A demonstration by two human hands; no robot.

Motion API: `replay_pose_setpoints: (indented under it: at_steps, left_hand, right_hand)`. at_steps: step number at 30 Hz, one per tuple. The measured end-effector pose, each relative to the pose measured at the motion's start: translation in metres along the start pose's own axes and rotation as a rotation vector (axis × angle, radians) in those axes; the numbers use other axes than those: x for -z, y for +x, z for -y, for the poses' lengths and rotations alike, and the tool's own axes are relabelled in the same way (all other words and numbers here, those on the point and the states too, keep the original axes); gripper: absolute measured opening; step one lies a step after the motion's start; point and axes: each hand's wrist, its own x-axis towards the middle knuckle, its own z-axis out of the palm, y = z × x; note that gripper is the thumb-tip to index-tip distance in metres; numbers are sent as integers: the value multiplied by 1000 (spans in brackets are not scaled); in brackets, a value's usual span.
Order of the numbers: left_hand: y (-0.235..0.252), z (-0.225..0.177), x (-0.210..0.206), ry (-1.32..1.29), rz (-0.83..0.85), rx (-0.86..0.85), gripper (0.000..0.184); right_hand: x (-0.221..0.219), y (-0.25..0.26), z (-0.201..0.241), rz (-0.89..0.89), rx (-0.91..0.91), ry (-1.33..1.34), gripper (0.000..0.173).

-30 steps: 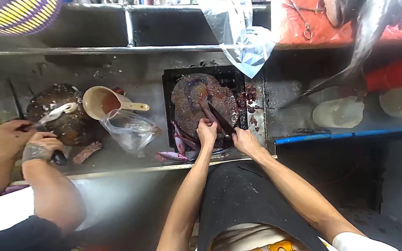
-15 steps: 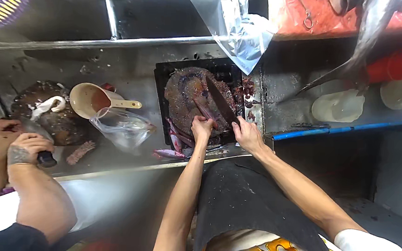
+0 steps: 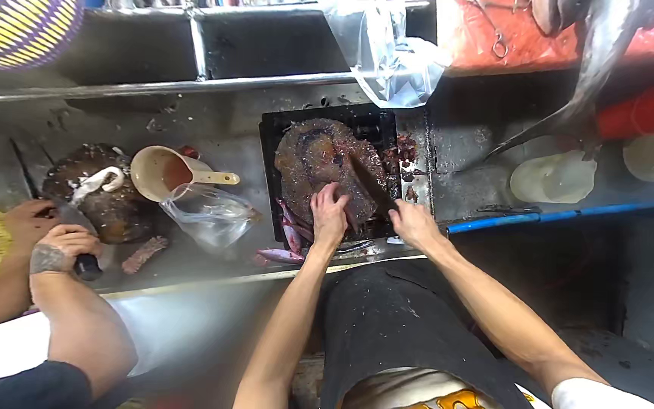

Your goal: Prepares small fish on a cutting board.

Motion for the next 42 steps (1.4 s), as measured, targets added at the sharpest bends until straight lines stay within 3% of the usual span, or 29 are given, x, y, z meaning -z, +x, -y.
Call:
replay_pose_setpoints:
  at_steps: [4,7,10,18,27,29,31,33,37,40,42]
  left_hand:
    - [-4,-12,-5,-358,-120,477,44]
    - [4,-16,-6,-376,-89,645,42]
    - [10,-19,1,-408,-61,692,33]
    - [20,-21,0,-490,-29,776,36]
    - [24,-19,1,-533,-15,824,37]
    - [23,-18,0,-538,-17,820,38]
    - [22,-17,3,-488,-3,786,35]
    - [22,-16,10,-357,14,659,32]
    - [9,-17,13,-9,86,296,36]
    - [-5,-8,-13,154,78,185,51]
    - [-10,5,-19,167,26,97,49]
  right_hand:
    - [-22,-9,30,186,18,45,35]
    - [-24,-11,34,210,14,38,36]
    - [-20,-10,35,189,-6,29,35]
    - [-24,-3,42,171,-51,31,35]
    - [-26,0,37,-150,99,193,33]
    - [-34,7,41,-119,72,133,33]
    - [-38,13,46,69,-12,39,35]
    - [-35,17,42,132,-29,29,36]
    - [-16,18,26,170,-42,147,40]
    - [-1,15,19,112,-23,38,39]
    - [6,17,17,78,55,-67,38]
